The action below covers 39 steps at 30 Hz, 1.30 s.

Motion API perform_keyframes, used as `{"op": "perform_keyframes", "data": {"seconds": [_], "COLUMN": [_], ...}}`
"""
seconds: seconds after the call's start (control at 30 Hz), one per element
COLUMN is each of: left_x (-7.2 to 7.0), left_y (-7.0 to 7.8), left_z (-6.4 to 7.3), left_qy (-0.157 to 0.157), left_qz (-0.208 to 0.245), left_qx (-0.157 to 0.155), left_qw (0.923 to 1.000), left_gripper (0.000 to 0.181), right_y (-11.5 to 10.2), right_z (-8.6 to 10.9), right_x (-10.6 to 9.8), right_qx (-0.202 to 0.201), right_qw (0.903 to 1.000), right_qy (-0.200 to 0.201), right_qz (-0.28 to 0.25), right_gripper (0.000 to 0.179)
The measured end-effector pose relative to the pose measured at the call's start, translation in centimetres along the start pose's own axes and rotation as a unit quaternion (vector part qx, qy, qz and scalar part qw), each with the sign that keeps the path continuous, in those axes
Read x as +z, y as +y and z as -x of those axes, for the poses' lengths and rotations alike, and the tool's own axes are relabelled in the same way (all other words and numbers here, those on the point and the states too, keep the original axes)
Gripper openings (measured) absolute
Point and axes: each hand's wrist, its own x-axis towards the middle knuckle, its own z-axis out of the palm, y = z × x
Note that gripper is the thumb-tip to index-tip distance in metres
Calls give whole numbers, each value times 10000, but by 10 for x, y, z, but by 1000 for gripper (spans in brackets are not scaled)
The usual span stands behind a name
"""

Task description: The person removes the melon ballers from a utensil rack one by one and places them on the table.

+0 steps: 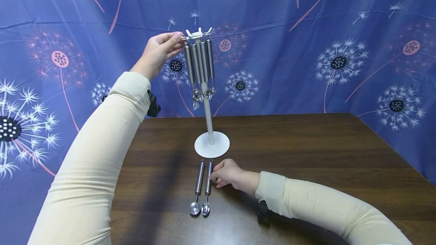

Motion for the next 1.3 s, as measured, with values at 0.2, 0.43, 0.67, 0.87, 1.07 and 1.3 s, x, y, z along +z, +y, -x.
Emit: {"op": "perform_keyframes", "data": {"seconds": [0.2,0.43,0.67,0.87,1.07,1.3], "left_x": [0,0,1,2,2,0], "left_y": [-2,-2,1,1,1,1], "left_z": [0,-1,0,0,0,0], "left_qy": [71,118,144,95,70,103], "left_qz": [94,144,62,-18,-64,-284], "left_qx": [16,14,-34,-1,-3,23], "left_qw": [9999,9998,9999,10000,10000,9995], "left_gripper": [47,47,48,49,47,43], "right_y": [-12,-32,-47,-64,-83,-107], "right_z": [-2,-6,-7,-7,-7,-3], "right_x": [-7,-18,-26,-34,-44,-53], "right_qx": [-112,-303,-454,-542,-753,-868], "right_qw": [9999,9993,9974,9956,9938,9936], "right_qy": [30,124,66,80,84,85], "right_qz": [19,-199,-556,-754,-818,-713], "right_gripper": [19,24,26,28,33,39]}}
